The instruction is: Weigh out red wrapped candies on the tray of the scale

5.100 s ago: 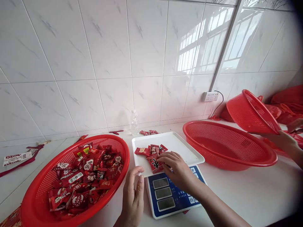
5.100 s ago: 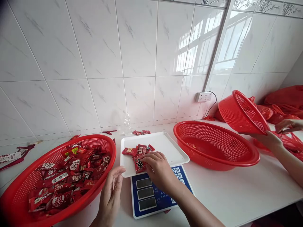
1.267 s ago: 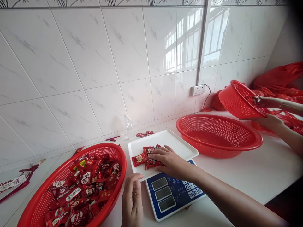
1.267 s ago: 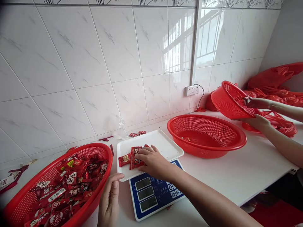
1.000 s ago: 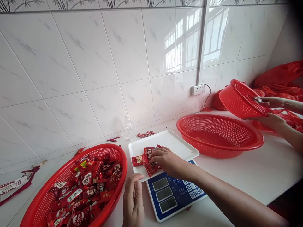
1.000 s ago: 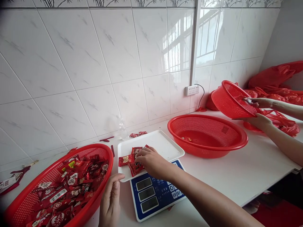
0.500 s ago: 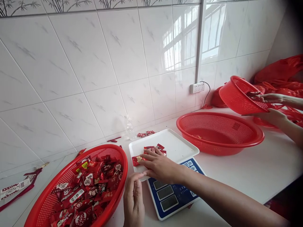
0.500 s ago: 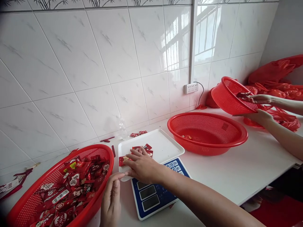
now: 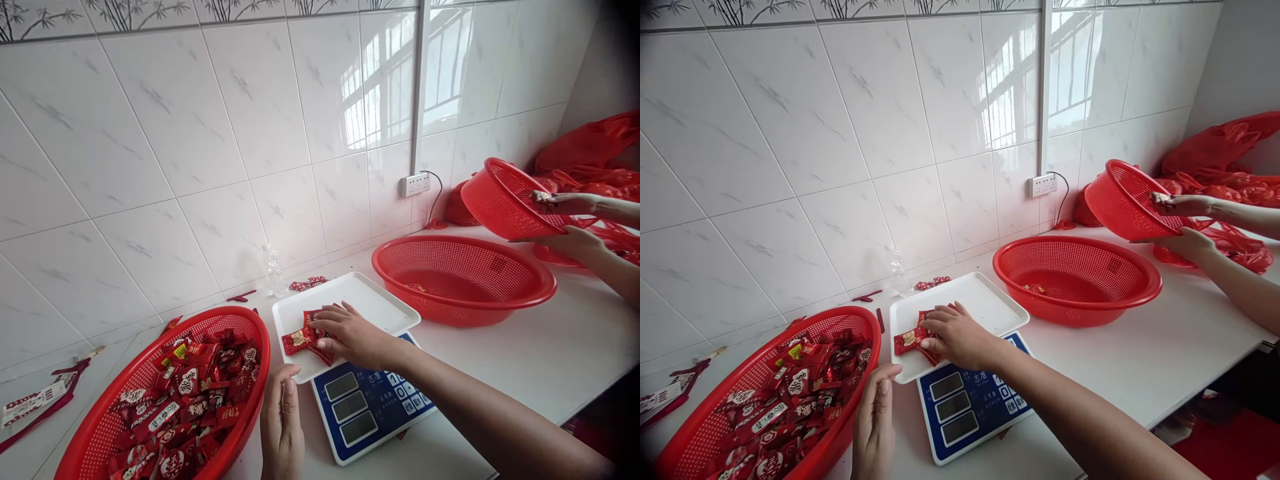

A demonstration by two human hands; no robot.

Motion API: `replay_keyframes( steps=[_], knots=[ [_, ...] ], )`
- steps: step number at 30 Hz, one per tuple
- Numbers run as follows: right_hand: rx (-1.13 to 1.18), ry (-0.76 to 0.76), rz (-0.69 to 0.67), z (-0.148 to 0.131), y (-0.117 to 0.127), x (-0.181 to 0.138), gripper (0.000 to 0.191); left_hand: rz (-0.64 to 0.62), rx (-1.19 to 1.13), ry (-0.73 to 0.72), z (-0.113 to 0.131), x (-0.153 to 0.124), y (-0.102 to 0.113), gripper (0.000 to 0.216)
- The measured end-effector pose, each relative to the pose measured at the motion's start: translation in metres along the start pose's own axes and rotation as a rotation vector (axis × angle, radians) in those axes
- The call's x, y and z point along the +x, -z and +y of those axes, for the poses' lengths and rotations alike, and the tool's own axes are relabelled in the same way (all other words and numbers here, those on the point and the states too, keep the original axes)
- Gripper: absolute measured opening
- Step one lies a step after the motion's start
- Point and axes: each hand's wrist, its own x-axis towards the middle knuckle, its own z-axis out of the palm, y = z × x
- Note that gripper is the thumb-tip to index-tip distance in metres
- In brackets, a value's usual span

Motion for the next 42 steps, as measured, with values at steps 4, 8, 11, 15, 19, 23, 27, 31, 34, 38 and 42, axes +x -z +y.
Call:
replay_keyframes(
  steps=[4, 8, 11, 15, 19, 23, 27, 31, 34, 38, 42],
  knots=[
    [-0.067, -0.183, 0.015, 0.023, 0.002, 0.000, 0.052, 0.030, -0.038, 0.046, 0.006, -0.003, -0.004, 0.044],
    [-0.073, -0.219, -0.007, 0.034, -0.003, 0.001, 0.050, 0.052, -0.060, 0.063, 0.007, -0.004, -0.005, 0.044],
    [-0.074, -0.199, -0.031, 0.033, -0.006, 0.002, 0.048, -0.015, -0.052, 0.039, 0.001, -0.002, -0.002, 0.044],
    [-0.077, -0.188, -0.036, 0.024, -0.003, 0.003, 0.049, -0.063, -0.035, 0.019, -0.006, -0.001, 0.001, 0.042],
    [-0.061, -0.150, -0.061, 0.007, 0.001, 0.006, 0.056, -0.021, -0.055, 0.010, -0.007, -0.002, -0.003, 0.038],
    [-0.031, -0.021, -0.136, -0.013, -0.004, 0.015, 0.056, -0.026, -0.037, -0.023, -0.007, -0.001, -0.002, 0.039],
    [-0.013, 0.079, -0.191, -0.016, -0.014, 0.024, 0.056, -0.041, 0.013, -0.048, -0.010, 0.000, 0.001, 0.037],
    [0.013, 0.144, -0.172, -0.006, -0.018, 0.024, 0.051, -0.069, 0.019, -0.080, -0.014, -0.001, 0.002, 0.033],
    [0.023, 0.165, -0.141, -0.001, -0.016, 0.022, 0.047, -0.071, 0.021, -0.085, -0.013, -0.002, 0.002, 0.032],
    [0.028, 0.159, -0.122, 0.000, -0.013, 0.019, 0.044, -0.073, 0.033, -0.087, -0.009, -0.002, 0.003, 0.032],
    [0.029, 0.164, -0.119, -0.002, -0.010, 0.018, 0.043, -0.074, 0.048, -0.093, -0.009, -0.002, 0.003, 0.031]
  ],
)
